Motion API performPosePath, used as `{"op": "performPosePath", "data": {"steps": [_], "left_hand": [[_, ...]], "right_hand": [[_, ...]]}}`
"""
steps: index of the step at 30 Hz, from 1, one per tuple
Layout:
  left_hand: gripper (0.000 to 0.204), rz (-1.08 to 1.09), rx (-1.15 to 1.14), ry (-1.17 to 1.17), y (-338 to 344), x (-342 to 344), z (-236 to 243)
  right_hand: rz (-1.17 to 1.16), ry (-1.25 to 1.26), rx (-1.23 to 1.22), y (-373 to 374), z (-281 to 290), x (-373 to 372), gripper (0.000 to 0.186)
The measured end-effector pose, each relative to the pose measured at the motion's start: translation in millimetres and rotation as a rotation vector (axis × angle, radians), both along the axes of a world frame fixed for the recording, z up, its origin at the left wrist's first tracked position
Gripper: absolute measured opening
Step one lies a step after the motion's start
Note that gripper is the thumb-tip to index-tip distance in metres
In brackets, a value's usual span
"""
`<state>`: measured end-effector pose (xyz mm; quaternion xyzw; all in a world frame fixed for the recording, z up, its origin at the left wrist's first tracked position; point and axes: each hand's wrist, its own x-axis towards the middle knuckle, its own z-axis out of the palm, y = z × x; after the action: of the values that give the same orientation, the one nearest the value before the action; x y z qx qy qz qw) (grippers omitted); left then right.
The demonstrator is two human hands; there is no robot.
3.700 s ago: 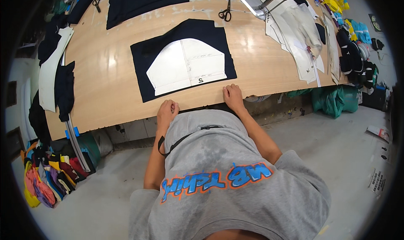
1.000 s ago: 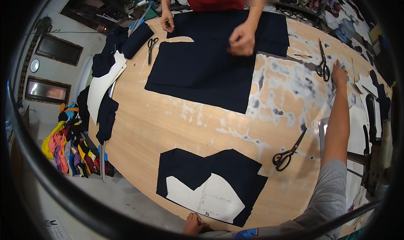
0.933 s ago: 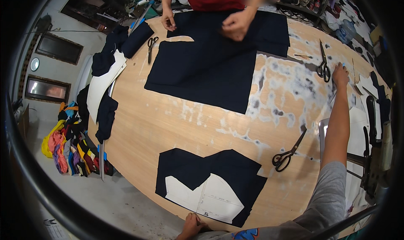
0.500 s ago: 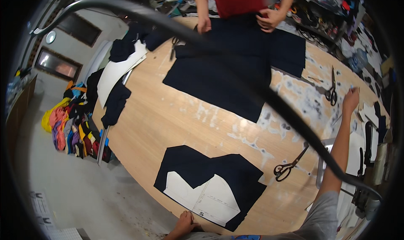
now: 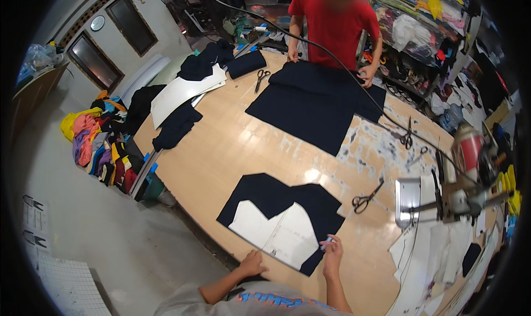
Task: The person folds and arranges dark fabric pieces on a large wooden table, places a paper pattern on the fabric, traces the outline with a marker, and cuts the fabric using shears. A coworker is also cutting fabric nearby.
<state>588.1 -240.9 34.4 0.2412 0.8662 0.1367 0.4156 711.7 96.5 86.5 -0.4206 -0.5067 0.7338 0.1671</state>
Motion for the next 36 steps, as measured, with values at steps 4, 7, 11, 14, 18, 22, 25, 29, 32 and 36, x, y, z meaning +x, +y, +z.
{"op": "performPosePath", "data": {"steps": [4,7,11,14,18,22,25,29,32,36], "left_hand": [[0.065,-0.072,0.041,0.008,5.1,-15.2,-1.2],[0.056,-0.050,0.083,-0.006,1.7,-15.0,-3.4],[0.048,-0.025,0.157,0.087,-3.8,-1.0,-4.9],[0.043,-0.033,0.180,0.170,-5.1,13.8,4.3],[0.039,-0.024,0.245,0.261,-20.3,28.4,-1.0],[0.026,-0.036,0.363,0.275,-29.6,14.6,-7.1],[0.024,0.136,0.485,-0.187,-10.8,-27.1,7.7],[0.028,0.162,0.664,0.050,-20.5,-106.5,-7.1],[0.024,0.142,0.617,0.216,-12.6,-164.8,9.6],[0.022,-0.108,0.651,0.445,1.5,-219.7,25.1]], "right_hand": [[0.227,0.035,0.044,-54.5,7.4,40.3,0.017],[0.291,0.068,-0.024,-49.1,14.0,52.7,0.017],[0.279,0.006,0.253,-23.4,17.7,57.8,0.020],[0.209,-0.058,0.367,-16.8,24.7,59.5,0.025],[0.176,-0.009,0.184,-31.4,49.7,64.4,0.026],[0.139,-0.015,0.127,-58.4,55.2,79.4,0.018],[0.094,-0.028,0.120,-77.5,46.7,106.0,0.012],[0.114,-0.126,0.133,-123.9,31.1,116.4,0.029],[0.046,-0.212,0.055,-156.4,30.0,110.2,0.036],[-0.123,-0.184,-0.053,-198.3,24.5,75.1,0.036]]}}
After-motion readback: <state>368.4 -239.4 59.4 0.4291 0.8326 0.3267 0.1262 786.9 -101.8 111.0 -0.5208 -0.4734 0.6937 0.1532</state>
